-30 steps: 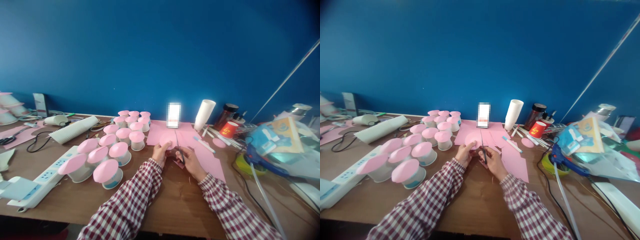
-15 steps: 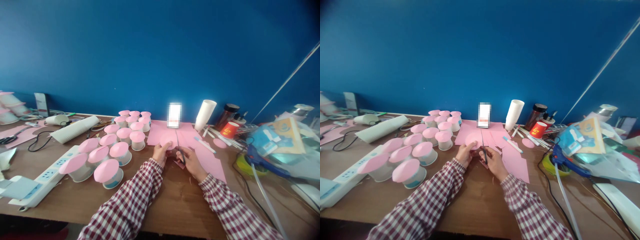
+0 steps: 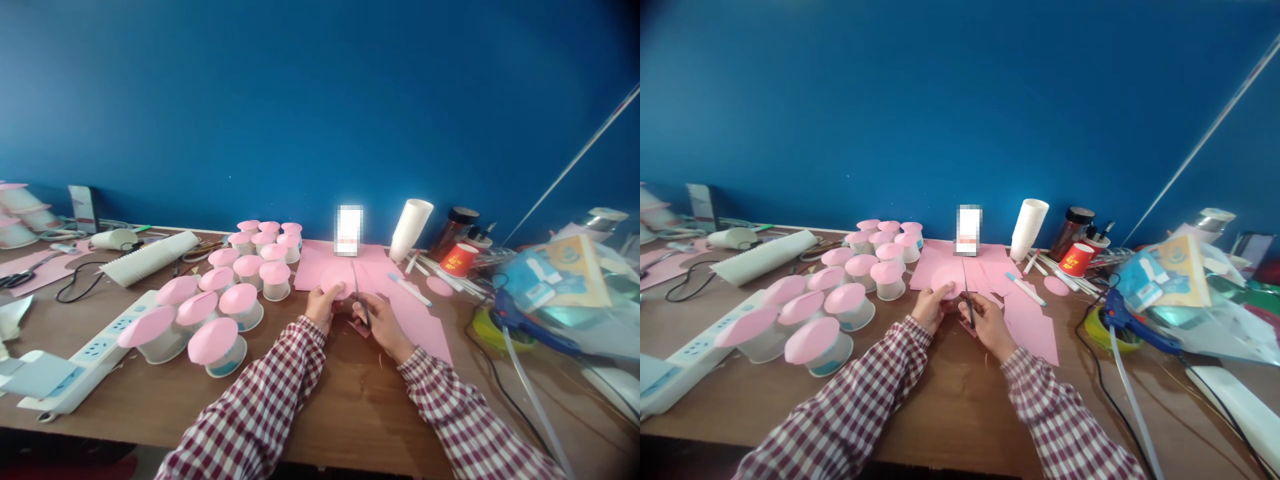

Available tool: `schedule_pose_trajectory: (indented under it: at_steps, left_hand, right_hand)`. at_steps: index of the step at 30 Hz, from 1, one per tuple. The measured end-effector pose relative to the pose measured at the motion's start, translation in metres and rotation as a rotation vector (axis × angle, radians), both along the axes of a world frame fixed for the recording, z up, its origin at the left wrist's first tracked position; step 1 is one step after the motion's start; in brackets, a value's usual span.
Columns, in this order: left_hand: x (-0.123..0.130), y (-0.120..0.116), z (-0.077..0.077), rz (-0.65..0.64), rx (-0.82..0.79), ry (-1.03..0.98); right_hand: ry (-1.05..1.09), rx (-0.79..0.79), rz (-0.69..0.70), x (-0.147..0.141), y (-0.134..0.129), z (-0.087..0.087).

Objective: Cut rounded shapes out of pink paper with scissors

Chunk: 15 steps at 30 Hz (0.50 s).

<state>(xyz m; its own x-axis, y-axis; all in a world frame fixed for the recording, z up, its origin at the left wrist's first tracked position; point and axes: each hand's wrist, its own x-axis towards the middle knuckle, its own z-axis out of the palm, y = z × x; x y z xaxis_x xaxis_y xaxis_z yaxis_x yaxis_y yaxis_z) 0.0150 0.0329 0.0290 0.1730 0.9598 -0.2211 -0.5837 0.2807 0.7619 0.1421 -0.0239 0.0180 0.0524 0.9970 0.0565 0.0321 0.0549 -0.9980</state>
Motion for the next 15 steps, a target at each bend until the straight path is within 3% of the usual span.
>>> schedule_pose_trajectory:
  at_steps: [15]
  left_hand:
    - [-0.0004,-0.0014,0.0018,0.007,-0.009,-0.001]
  right_hand:
    - [-0.025,0.018,-0.008,0.0017,0.0012,-0.0038]
